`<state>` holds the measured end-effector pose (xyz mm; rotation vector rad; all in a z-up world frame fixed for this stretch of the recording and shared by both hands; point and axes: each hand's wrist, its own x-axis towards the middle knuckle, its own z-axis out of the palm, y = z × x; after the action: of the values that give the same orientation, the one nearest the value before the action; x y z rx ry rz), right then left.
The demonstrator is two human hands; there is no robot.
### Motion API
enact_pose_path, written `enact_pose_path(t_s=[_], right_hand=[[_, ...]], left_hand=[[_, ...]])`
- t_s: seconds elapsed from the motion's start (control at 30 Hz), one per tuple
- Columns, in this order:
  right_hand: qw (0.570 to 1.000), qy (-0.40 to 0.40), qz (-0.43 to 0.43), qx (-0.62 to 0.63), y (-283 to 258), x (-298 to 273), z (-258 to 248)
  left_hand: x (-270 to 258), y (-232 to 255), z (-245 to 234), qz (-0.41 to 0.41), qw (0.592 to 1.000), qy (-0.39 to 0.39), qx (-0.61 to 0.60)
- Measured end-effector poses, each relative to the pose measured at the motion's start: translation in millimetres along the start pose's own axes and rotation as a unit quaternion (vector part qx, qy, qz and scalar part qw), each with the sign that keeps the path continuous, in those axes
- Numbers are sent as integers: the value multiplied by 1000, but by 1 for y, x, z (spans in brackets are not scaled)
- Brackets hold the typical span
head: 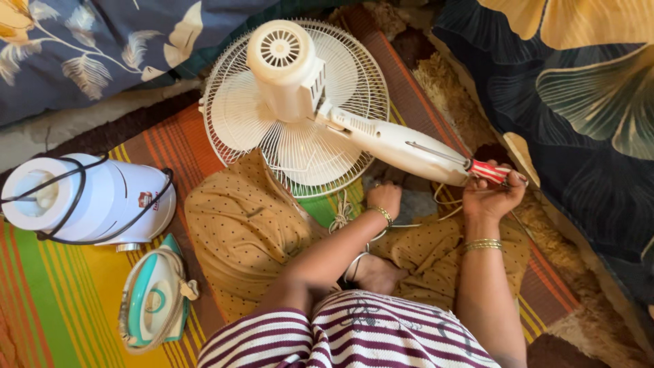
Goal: The person uses a screwdriver to remove screws from the back of a white table fan. They then detach the fan head from the stand, remove a small plastic cap, and reattach the fan head to the stand, securing it with the cap.
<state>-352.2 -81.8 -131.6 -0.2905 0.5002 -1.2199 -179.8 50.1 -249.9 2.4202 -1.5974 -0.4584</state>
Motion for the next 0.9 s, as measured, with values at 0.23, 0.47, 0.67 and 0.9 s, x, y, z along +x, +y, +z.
enact_pose_path(t_s=[0.23,0.47,0.67,0.9], right_hand=[[1000,-9,17,-6,4,1,-7],[999,-39,11,-18,7,-1,-6],[999,-44,7,2,4,-4,-5],[999,-1,-4,37,-2,-12,6]], left_hand=[[-10,-10,3,27,999,21,20],[-20,-23,-19,75,995,51,-28],[-47,-21,-68,118,979,116,-122],[-75,-7,-124,166,935,221,-221]])
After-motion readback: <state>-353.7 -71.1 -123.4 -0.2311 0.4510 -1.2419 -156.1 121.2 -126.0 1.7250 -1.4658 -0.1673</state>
